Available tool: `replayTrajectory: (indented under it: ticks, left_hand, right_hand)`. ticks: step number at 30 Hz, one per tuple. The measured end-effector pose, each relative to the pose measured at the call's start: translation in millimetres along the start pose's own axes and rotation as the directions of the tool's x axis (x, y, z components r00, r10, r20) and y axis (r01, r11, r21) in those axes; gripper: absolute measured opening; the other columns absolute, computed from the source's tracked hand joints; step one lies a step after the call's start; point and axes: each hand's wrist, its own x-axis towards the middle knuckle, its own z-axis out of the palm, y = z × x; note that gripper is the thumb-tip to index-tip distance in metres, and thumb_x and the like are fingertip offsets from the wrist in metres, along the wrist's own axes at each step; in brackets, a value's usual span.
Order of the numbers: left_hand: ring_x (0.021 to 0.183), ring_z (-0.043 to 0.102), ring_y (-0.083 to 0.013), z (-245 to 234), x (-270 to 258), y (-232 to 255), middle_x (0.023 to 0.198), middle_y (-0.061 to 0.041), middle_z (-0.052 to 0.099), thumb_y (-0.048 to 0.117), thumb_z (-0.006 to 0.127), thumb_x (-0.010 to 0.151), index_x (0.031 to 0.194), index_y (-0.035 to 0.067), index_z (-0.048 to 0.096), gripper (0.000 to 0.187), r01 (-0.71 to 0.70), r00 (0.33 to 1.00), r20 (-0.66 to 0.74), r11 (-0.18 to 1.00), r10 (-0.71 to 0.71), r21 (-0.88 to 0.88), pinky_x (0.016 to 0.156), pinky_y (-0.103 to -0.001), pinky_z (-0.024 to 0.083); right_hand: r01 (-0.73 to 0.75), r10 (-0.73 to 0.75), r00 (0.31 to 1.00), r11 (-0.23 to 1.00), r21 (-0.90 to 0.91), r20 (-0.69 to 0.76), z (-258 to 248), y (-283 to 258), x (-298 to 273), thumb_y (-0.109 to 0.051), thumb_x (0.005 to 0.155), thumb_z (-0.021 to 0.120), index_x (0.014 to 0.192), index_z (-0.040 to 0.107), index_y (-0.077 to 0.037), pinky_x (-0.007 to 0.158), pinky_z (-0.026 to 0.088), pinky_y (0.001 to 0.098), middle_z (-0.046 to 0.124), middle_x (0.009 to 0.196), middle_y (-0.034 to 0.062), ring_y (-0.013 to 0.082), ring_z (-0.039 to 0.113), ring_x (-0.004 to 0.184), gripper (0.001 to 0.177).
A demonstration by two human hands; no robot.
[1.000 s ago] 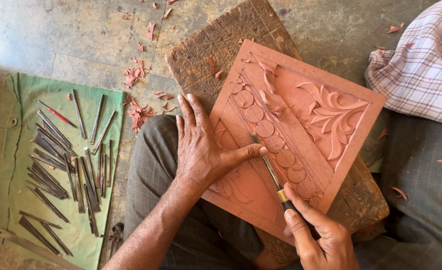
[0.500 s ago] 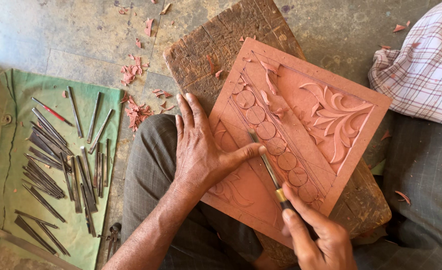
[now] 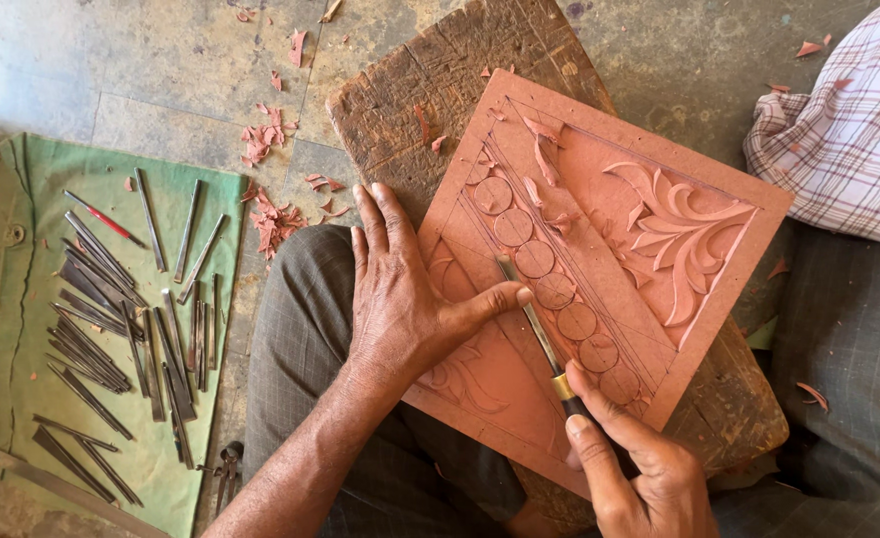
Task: The person carves intricate floral and geometric patterns into a wood panel using various woodcarving chisels. They guide the chisel with one hand and apply pressure with the other, occasionally brushing away wood shavings from the surface.
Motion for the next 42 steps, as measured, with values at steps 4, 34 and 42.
replayTrajectory:
  ticks: [4, 34, 42]
  left_hand:
    - [0.153, 0.003, -0.0529, 1, 1, -1, 0.159, -0.045, 0.001, 0.083, 0.084, 0.054, 0.152, -0.019, 0.003, 0.162, -0.008, 1.0, 0.007, 1.0, 0.008, -0.006, 0.122, -0.055, 0.012]
    - [0.152, -0.003, -0.0518, -2, -1, -9, 0.161, -0.042, -0.005, 0.082, 0.078, 0.063, 0.154, -0.017, -0.002, 0.157, 0.028, 0.997, 0.08, 0.996, -0.022, -0.08, 0.121, -0.054, 0.007]
    - [0.152, 0.007, -0.0542, 0, -3, 0, 0.161, -0.042, 0.004, 0.079, 0.084, 0.06, 0.153, -0.018, 0.004, 0.157, 0.017, 1.0, -0.013, 0.998, -0.018, -0.061, 0.123, -0.054, 0.014]
  right_hand:
    - [-0.222, 0.22, 0.975, 0.972, -0.082, -0.026, 1, -2, 3, -0.008, 0.086, 0.067, 0.132, 0.07, -0.015, 0.063, 0.056, 0.0256, 0.076, 0.07, 0.0088, 0.0103, 0.07, 0.06, 0.047]
    - [-0.023, 0.021, 0.997, 0.999, -0.024, -0.081, 16, -26, 9, -0.012, 0.093, 0.069, 0.141, 0.068, -0.014, 0.064, 0.058, 0.0245, 0.079, 0.089, 0.0056, 0.0076, 0.072, 0.067, 0.047]
    - [-0.203, 0.199, 0.977, 0.978, -0.053, -0.073, 11, -10, 8, -0.013, 0.087, 0.069, 0.133, 0.069, -0.018, 0.062, 0.057, 0.0271, 0.075, 0.07, 0.0074, 0.0103, 0.071, 0.06, 0.047]
